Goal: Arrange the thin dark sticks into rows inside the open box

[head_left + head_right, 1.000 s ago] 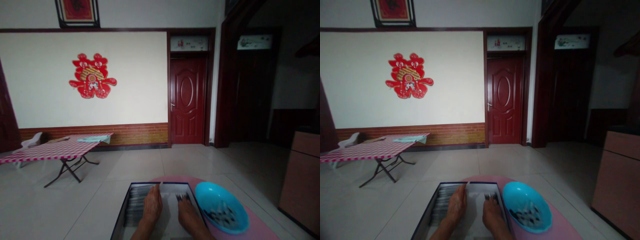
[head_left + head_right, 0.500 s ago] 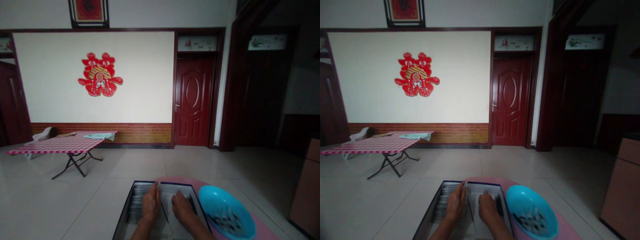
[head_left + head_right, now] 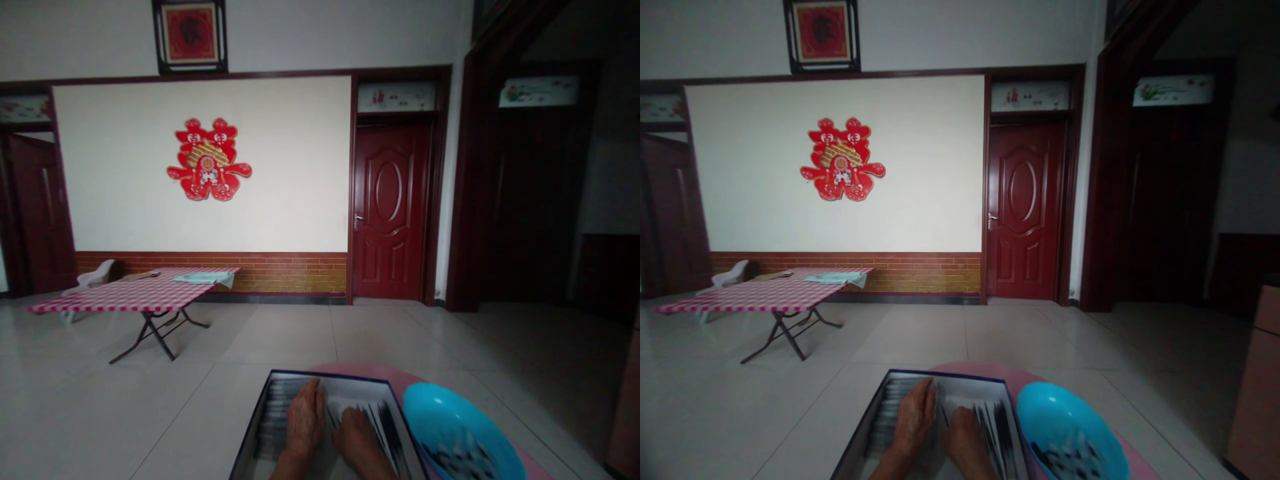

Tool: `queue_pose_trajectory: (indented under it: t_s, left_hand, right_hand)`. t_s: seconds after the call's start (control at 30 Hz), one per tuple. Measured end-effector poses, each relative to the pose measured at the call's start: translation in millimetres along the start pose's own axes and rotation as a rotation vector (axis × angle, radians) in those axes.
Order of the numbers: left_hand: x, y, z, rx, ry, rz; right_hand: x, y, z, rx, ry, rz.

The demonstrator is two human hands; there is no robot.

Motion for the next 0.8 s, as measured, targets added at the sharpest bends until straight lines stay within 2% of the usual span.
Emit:
queue_pose_trajectory:
  t_s: [0.07, 0.13, 0.23, 0.3, 0.4, 0.53, 0.8]
  left_hand:
    - [1, 1, -2, 0.013, -0.017, -0.027]
    - [2, 3, -3, 0.037, -0.004, -0.070]
    - [5, 4, -10, 0.044, 0.025, -0.162]
    - [8, 5, -13, 0.036, 0.087, -0.248]
    - [13, 5, -16, 0.033, 0.201, -0.343]
    - [18, 5, -15, 0.021, 0.238, -0.354]
    - [19, 17, -1, 0.025, 0.267, -0.416]
  right_hand:
    - [-7, 6, 9, 0.012, 0.027, -0.028]
    - [-13, 10, 19, -0.072, 0.055, -0.041]
    - [-17, 15, 31, -0.435, 0.136, -0.069]
    - [-16, 21, 37, -0.677, 0.214, -0.093]
    - [-13, 31, 41, -0.868, 0.336, -0.129]
    - [-12, 40, 43, -0.935, 0.439, -0.210]
    - [-6, 48, 58, -0.973, 0.445, -0.338]
Point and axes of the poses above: each hand's wrist, its own x-axis away from the middle knuckle, its own z-axis out of the back of the hand, y = z × x, the point moved 7 cm from there along -x, towards the middle knuckle, and after that the axes turned 15 degrees about y, right-handed, at the moved point
